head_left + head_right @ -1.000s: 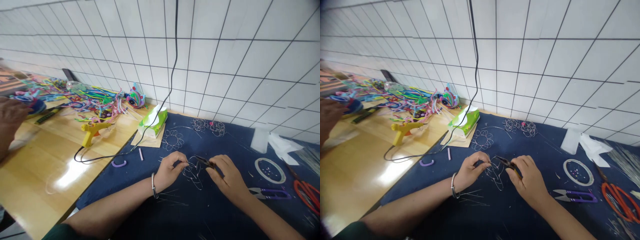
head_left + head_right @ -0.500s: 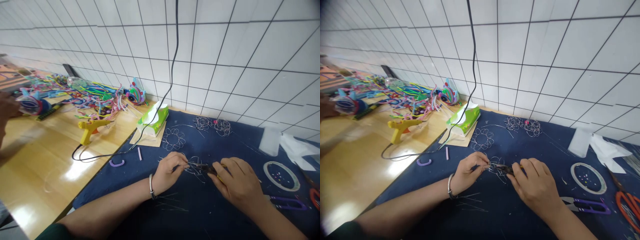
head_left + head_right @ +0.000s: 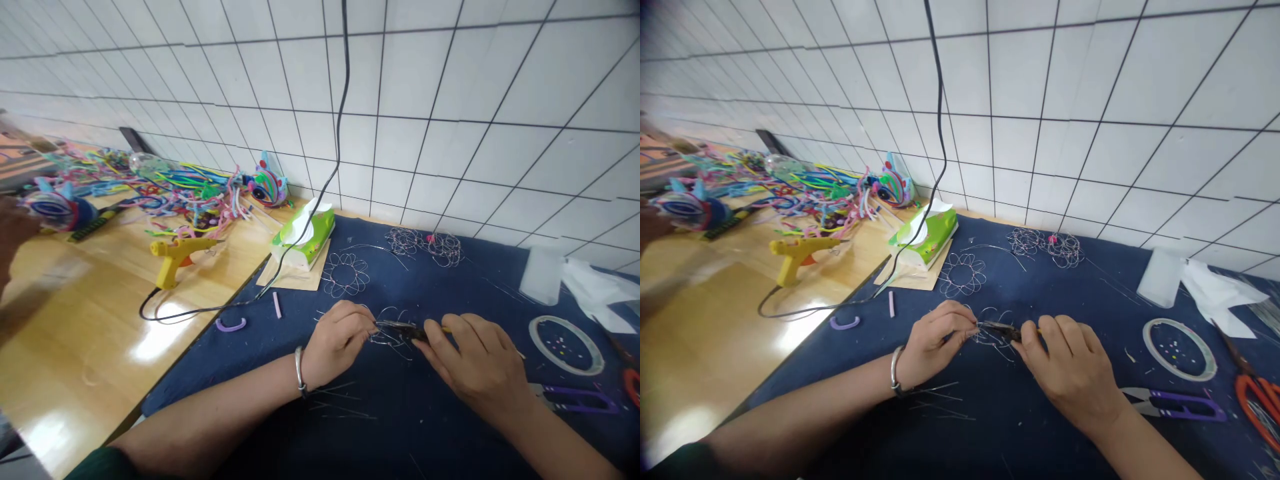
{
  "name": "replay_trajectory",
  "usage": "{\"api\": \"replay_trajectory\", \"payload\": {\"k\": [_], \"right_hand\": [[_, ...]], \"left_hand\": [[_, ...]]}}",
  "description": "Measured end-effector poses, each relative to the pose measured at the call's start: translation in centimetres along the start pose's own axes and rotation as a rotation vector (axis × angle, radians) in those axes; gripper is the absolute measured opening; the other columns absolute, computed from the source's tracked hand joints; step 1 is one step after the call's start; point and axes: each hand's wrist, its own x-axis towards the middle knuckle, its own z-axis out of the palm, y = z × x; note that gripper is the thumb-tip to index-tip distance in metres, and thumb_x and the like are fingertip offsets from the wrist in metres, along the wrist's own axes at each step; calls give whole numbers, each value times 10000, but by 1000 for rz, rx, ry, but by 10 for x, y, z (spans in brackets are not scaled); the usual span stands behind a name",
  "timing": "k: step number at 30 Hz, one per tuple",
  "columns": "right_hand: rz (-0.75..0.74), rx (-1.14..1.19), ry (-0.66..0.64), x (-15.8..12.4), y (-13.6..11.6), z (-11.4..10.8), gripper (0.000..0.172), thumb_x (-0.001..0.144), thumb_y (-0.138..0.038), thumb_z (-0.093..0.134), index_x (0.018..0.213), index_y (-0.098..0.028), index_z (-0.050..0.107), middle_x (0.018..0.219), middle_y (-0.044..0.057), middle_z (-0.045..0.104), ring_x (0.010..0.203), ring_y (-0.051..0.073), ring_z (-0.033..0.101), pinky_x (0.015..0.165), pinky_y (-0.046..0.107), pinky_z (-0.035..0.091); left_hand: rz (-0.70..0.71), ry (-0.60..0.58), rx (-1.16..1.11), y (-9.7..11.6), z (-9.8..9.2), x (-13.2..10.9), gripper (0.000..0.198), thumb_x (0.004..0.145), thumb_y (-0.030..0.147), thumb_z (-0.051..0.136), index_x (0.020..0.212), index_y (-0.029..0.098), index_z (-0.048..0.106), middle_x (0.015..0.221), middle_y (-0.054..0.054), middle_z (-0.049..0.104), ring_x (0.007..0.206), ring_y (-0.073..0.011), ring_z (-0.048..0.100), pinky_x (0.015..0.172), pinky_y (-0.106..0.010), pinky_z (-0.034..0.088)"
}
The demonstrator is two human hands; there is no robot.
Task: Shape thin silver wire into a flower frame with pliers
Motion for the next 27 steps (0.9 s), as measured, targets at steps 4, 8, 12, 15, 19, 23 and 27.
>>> {"api": "replay_trajectory", "payload": {"k": [4, 8, 12, 15, 19, 23, 27], "right_hand": [[4, -4, 7, 0, -1, 0, 244, 749, -357, 615, 928, -191, 605, 853, 67, 582, 850, 215, 486, 720, 331, 366], [12, 14, -4, 0, -4, -2, 239, 761, -357, 600, 933, -191, 602, 860, 68, 578, 851, 208, 480, 733, 329, 360], [26, 49, -9, 1, -10, -6, 219, 774, -348, 583, 922, -187, 599, 845, 66, 570, 844, 201, 472, 731, 324, 348], [66, 102, -41, 3, -13, -10, 216, 783, -344, 568, 921, -180, 598, 837, 70, 559, 836, 198, 463, 733, 324, 342], [104, 181, -93, 6, -13, -14, 206, 794, -326, 548, 916, -168, 600, 821, 73, 543, 804, 189, 452, 729, 326, 341], [121, 214, -113, 8, -14, -18, 200, 803, -319, 532, 908, -165, 603, 809, 72, 531, 774, 181, 441, 723, 326, 340], [140, 212, -118, 8, -15, -21, 208, 800, -320, 532, 919, -167, 604, 817, 75, 530, 770, 184, 432, 721, 330, 340]], "left_hand": [[-54, 18, -44, 2, 1, 0, 119, 781, 89, 557, 868, 163, 590, 814, -34, 618, 790, -122, 569, 718, -256, 473], [-71, 28, -103, 3, 1, -1, 178, 776, 125, 588, 949, 167, 594, 808, -34, 623, 756, -116, 569, 692, -245, 470], [-157, 17, -207, 5, 1, -2, 123, 814, 148, 543, 908, 161, 621, 790, -40, 606, 738, -114, 558, 684, -246, 461], [-213, 40, -295, 4, 3, -4, 113, 837, 186, 515, 858, 155, 621, 767, -38, 585, 713, -114, 535, 682, -258, 445], [-213, 56, -374, 2, 6, -5, 127, 849, 207, 497, 849, 152, 612, 748, -33, 561, 683, -110, 505, 660, -260, 432], [-163, 97, -348, 5, 4, -3, 126, 846, 204, 499, 850, 159, 616, 775, -40, 551, 753, -129, 512, 694, -277, 442], [-121, 147, -262, 9, 1, -2, 117, 839, 191, 506, 848, 165, 620, 797, -42, 544, 771, -130, 517, 700, -274, 448]]}}
